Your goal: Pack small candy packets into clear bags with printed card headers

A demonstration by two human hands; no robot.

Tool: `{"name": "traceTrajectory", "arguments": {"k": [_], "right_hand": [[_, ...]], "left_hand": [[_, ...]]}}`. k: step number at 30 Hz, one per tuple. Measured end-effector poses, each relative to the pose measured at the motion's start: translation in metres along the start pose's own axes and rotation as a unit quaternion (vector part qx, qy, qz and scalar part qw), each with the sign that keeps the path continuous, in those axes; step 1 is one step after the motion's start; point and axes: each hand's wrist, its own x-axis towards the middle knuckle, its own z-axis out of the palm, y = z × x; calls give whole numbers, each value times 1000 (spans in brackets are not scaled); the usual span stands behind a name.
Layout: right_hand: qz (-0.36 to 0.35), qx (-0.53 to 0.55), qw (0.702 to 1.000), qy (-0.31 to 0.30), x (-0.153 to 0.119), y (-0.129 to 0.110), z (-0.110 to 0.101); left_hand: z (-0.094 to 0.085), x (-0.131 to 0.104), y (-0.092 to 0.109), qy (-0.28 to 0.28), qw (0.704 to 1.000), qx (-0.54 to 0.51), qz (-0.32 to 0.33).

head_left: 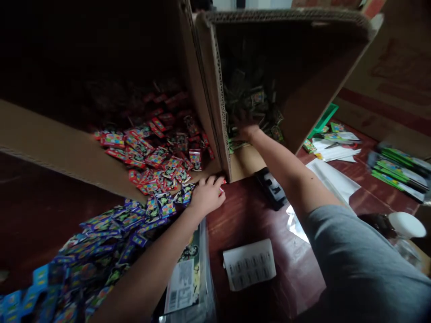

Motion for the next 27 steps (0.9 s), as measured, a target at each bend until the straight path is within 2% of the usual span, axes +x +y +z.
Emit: {"name": "traceTrajectory", "arguments": {"k": [3, 6, 10, 13, 16, 18, 20, 21, 23, 25, 26, 27], "right_hand": [[23, -15, 999, -25, 0, 13, -2], [35, -37, 997, -50, -22, 10, -15], [-1, -62, 996, -62, -75, -16, -43], [-48, -57, 995, -68, -123, -31, -66], [-101, 29, 992, -69, -168, -33, -82], [-144, 120, 981, -43, -197, -32, -89], [-181, 196, 964, 3, -223, -34, -94], [-195, 222, 955, 25, -236, -37, -97], [-209, 256, 942, 49, -263, -48, -103], [-190, 288, 937, 50, -290, -64, -111], [-166, 311, 935, 49, -304, -74, -115], [-131, 341, 929, 50, -319, -86, -118]], "left_hand": [[2, -16, 1, -5, 1000, -7, 19], [2, -35, 7, -2, 999, -7, 45], [0, -63, 18, -12, 997, -34, 63], [-7, -78, 22, -14, 997, -57, 52], [-19, -83, 29, 42, 993, -104, 37], [-29, -82, 38, 83, 976, -198, 28], [-40, -81, 52, 88, 933, -348, -10], [-45, -81, 60, 69, 897, -435, -38], [-54, -83, 77, -2, 794, -600, -92], [-60, -93, 94, -62, 688, -712, -126], [-60, -100, 101, -72, 649, -745, -138], [-59, -110, 108, -64, 624, -765, -149]]}}
